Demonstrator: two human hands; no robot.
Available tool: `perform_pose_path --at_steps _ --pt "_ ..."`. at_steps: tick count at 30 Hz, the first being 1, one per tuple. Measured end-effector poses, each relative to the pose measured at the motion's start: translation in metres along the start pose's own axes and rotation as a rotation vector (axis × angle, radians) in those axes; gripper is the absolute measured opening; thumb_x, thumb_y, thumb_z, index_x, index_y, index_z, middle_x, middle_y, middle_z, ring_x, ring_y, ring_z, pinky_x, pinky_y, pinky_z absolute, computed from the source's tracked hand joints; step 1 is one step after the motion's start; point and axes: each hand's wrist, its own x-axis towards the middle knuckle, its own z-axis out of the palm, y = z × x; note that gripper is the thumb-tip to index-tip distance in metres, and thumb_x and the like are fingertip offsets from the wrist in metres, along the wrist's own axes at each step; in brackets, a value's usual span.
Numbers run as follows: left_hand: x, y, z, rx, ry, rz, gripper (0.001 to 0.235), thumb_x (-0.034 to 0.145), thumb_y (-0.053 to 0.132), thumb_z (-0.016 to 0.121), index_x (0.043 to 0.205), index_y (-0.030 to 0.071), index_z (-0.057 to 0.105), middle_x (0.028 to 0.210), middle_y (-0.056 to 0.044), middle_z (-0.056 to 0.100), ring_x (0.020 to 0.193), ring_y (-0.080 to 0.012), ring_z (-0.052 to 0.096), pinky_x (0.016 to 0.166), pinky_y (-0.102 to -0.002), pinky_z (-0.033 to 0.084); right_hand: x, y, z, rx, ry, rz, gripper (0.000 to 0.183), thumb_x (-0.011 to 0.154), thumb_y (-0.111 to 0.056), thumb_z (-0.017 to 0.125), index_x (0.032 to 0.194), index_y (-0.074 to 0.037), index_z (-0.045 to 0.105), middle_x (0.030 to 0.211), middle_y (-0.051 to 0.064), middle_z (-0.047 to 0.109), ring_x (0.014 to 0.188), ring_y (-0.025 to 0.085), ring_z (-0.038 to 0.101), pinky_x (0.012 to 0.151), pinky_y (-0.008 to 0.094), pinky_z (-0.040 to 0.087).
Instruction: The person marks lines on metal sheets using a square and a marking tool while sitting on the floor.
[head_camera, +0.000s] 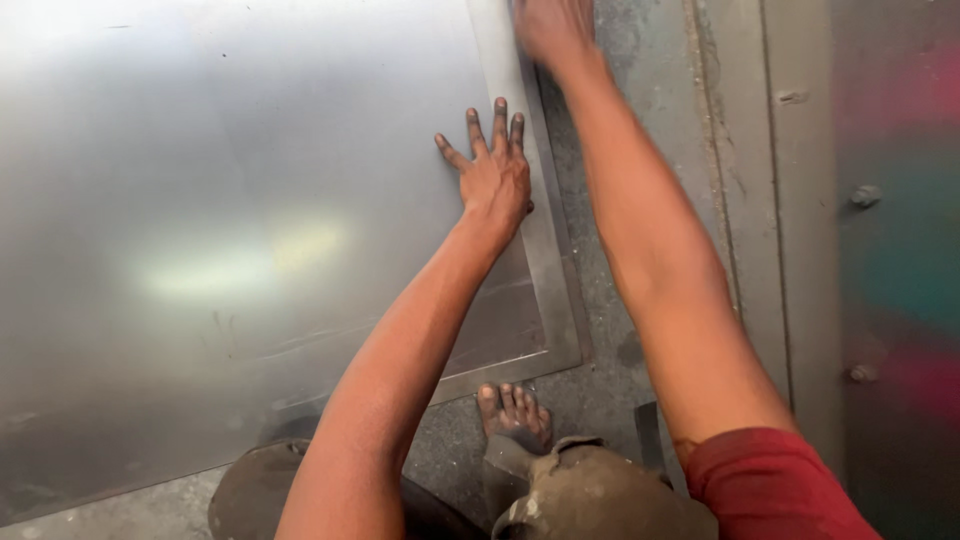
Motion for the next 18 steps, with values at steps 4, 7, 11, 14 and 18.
perform_pose_path --at_steps 4,7,11,14,18 --pt "-0.003 0.000 -0.002 -0.010 -0.053 -0.007 0.126 0.071 0.041 0.091 0.164 0.013 0.012 0.172 -0.010 -0.003 0.156 -0.0467 0.003 0.108 -0.087 0.007 -0.180 -0.003 -0.039 0.141 -0.081 -0.035 0.037 0.101 -0.018 0.055 0.136 -0.018 0.066 0.117 0.021 0.071 0.103 0.045 0.068 0.089 0.055 0.053" --pt "0.000 0.002 0.002 0.002 -0.025 -0.022 0.125 0.071 0.041 0.091 0.165 0.013 0.013 0.173 -0.009 -0.003 0.156 -0.0475 0.004 0.107 -0.088 0.008 -0.370 -0.018 -0.069 -0.028 -0.476 0.309 0.055 0.103 -0.018 0.053 0.156 -0.035 0.048 0.071 0.021 0.070 0.054 0.033 0.063 0.056 0.046 0.053" --pt "0.001 0.003 0.006 0.014 -0.034 -0.028 0.125 0.071 0.041 0.091 0.165 0.013 0.013 0.172 -0.010 -0.003 0.155 -0.0482 0.004 0.106 -0.089 0.009 -0.502 -0.030 -0.109 -0.082 -0.486 0.123 0.075 0.086 -0.005 0.064 0.154 -0.030 0.046 0.059 0.005 0.065 0.042 0.021 0.052 0.040 0.039 0.047" --pt "0.000 0.003 0.000 0.008 -0.060 -0.042 0.128 0.071 0.042 0.092 0.165 0.013 0.011 0.172 -0.009 -0.004 0.155 -0.0482 0.003 0.108 -0.087 0.010 -0.467 -0.020 -0.134 -0.131 -0.691 0.324 0.053 0.099 -0.019 0.062 0.145 -0.041 0.052 0.063 0.004 0.069 0.049 0.022 0.059 0.047 0.037 0.055" --pt "-0.004 0.002 -0.002 -0.029 -0.060 -0.059 0.126 0.072 0.041 0.091 0.165 0.016 0.009 0.173 -0.006 -0.005 0.157 -0.0452 0.001 0.109 -0.087 0.014 -0.317 -0.018 -0.148 0.103 -0.069 0.081 0.058 0.098 -0.012 0.063 0.153 -0.024 0.050 0.085 0.010 0.075 0.074 0.032 0.073 0.066 0.044 0.055"
